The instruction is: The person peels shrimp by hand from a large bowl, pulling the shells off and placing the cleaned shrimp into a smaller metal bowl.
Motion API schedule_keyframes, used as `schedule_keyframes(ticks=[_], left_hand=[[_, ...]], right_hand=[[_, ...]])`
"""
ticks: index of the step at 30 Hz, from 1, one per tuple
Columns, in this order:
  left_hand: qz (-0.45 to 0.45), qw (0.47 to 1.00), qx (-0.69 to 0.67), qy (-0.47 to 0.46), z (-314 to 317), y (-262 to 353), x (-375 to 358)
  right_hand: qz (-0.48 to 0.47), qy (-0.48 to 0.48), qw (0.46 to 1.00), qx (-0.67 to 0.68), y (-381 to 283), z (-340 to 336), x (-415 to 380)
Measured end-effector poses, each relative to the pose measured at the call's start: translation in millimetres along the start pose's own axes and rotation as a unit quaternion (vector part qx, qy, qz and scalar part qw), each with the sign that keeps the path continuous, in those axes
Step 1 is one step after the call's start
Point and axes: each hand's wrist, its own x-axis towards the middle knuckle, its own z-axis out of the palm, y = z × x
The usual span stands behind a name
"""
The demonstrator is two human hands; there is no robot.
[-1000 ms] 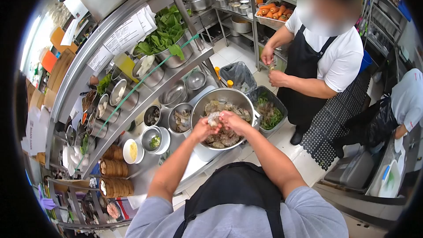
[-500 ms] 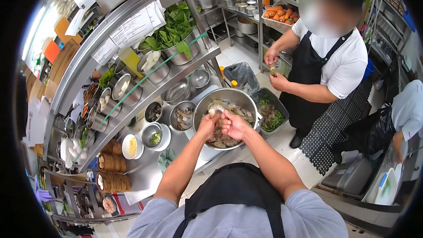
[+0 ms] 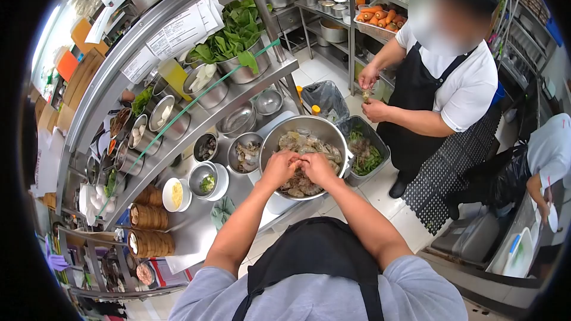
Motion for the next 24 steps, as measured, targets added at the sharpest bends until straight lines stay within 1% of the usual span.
schedule_keyframes(ticks=[1, 2, 4, 5, 6, 7, 9, 10, 11, 12, 13, 14, 15, 16, 17, 18, 19, 21, 22, 23, 24], left_hand=[[-0.003, 0.999, -0.026, 0.020, 5.2, -4.3, -0.3], [-0.003, 0.999, -0.026, 0.020, 10.3, -8.7, -1.5], [-0.009, 0.996, -0.028, 0.081, 14.2, -12.2, -4.9], [-0.012, 0.996, -0.028, 0.081, 15.3, -14.9, -6.5], [-0.082, 0.990, -0.082, 0.081, 17.7, -18.7, -7.0], [-0.152, 0.976, -0.136, 0.079, 20.6, -22.1, -6.9], [-0.135, 0.978, -0.147, 0.061, 20.7, -35.9, -2.9], [-0.167, 0.962, -0.218, 0.009, 18.4, -40.7, -1.4], [-0.199, 0.936, -0.286, -0.041, 15.1, -46.2, -1.4], [-0.201, 0.936, -0.285, -0.039, 8.4, -49.6, -2.0], [-0.232, 0.880, -0.402, -0.099, 1.3, -53.2, -2.7], [-0.258, 0.804, -0.511, -0.158, -4.1, -55.7, -4.6], [-0.258, 0.804, -0.512, -0.157, -7.2, -57.7, -7.4], [-0.263, 0.775, -0.543, -0.189, -10.5, -59.1, -9.6], [-0.267, 0.744, -0.571, -0.222, -13.9, -60.3, -11.6], [-0.260, 0.717, -0.606, -0.226, -13.5, -64.7, -14.3], [-0.259, 0.718, -0.605, -0.226, -12.4, -68.9, -16.2], [-0.233, 0.678, -0.650, -0.254, -12.2, -68.9, -17.4], [-0.263, 0.699, -0.622, -0.236, -10.6, -62.7, -17.1], [-0.262, 0.699, -0.622, -0.236, -9.9, -57.3, -14.7], [-0.262, 0.708, -0.623, -0.204, -8.8, -54.2, -12.9]], right_hand=[[0.000, 0.000, 1.000, -0.001, 4.3, 3.0, 0.3], [0.003, 0.008, 1.000, 0.026, 11.0, 7.8, 2.0], [0.006, 0.013, 0.998, 0.054, 3.8, 8.4, 2.2], [-0.029, 0.025, 0.999, -0.003, 1.1, 7.1, 1.6], [-0.064, 0.037, 0.995, -0.060, -2.8, 5.4, 0.4], [-0.063, 0.037, 0.996, -0.060, 0.3, 7.0, -0.6], [-0.122, 0.047, 0.984, -0.119, 5.2, 9.4, 1.2], [-0.123, 0.048, 0.984, -0.118, 6.0, 8.9, 2.7], [-0.123, 0.018, 0.986, -0.108, 7.2, 7.1, 5.0], [-0.122, -0.012, 0.987, -0.099, 7.0, 4.5, 6.8], [-0.123, -0.013, 0.987, -0.099, 7.1, 1.1, 9.2], [-0.151, -0.054, 0.983, -0.088, 7.5, -3.0, 11.3], [-0.178, -0.094, 0.976, -0.077, 8.3, -6.0, 12.1], [-0.179, -0.094, 0.976, -0.078, 8.4, -8.3, 12.8], [-0.181, -0.137, 0.971, -0.080, 8.2, -10.6, 13.9], [-0.183, -0.179, 0.963, -0.081, 8.8, -11.6, 15.3], [-0.183, -0.178, 0.963, -0.081, 9.7, -11.0, 16.7], [-0.145, -0.208, 0.967, -0.007, 12.6, -8.7, 15.5], [-0.145, -0.207, 0.968, -0.007, 14.2, -8.9, 14.2], [-0.050, -0.243, 0.967, 0.052, 15.5, -9.0, 13.6], [0.045, -0.277, 0.953, 0.111, 17.7, -7.6, 13.1]])
